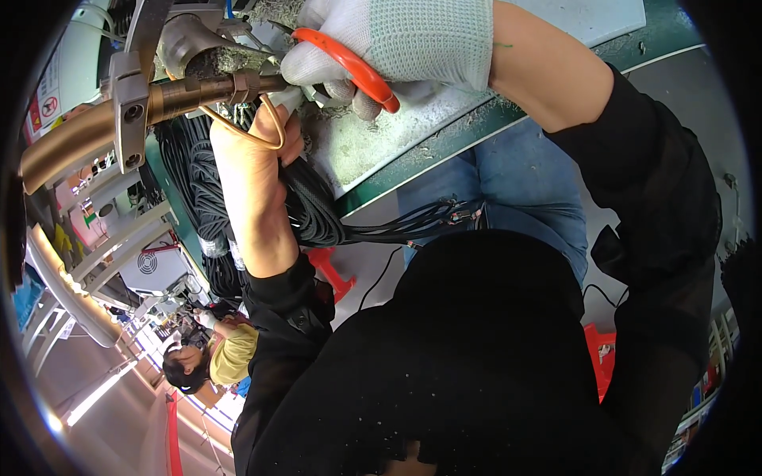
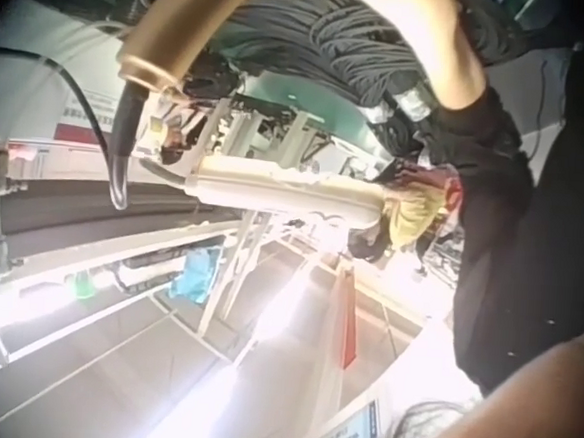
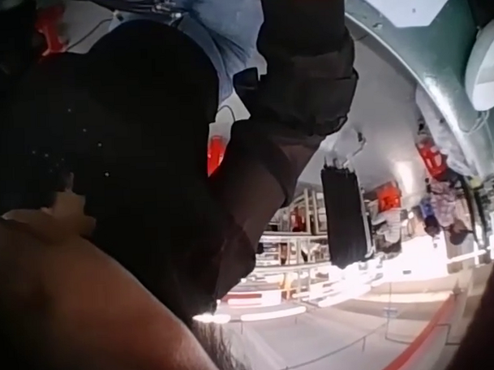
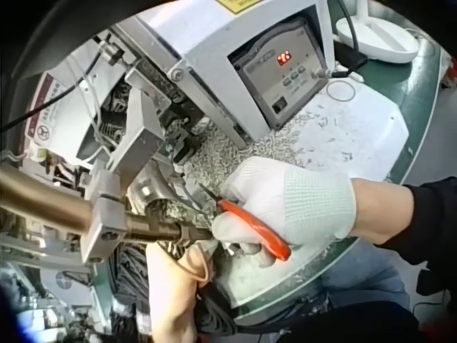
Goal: The person trims the ends of wires with shears and then inserts the wires into a machine to be processed.
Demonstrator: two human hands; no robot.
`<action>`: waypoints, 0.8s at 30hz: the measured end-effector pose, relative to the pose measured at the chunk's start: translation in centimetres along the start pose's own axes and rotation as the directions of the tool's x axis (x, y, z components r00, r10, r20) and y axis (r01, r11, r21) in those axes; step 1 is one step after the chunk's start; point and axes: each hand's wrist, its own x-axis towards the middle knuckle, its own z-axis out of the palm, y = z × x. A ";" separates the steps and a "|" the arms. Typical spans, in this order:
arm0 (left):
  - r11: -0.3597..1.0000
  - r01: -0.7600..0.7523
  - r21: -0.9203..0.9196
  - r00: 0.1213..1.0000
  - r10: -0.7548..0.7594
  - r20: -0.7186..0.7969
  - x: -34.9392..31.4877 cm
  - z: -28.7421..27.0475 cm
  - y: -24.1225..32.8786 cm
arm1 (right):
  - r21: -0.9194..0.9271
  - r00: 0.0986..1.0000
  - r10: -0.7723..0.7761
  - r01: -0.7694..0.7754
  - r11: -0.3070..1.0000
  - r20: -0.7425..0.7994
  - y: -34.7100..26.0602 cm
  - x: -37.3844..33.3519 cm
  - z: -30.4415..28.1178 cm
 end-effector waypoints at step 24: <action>0.931 0.248 -0.266 0.925 -0.146 0.351 -8.9 -0.2 0.7 | -0.042 0.917 0.356 -0.369 0.929 -0.180 -9.5 -0.7 2.3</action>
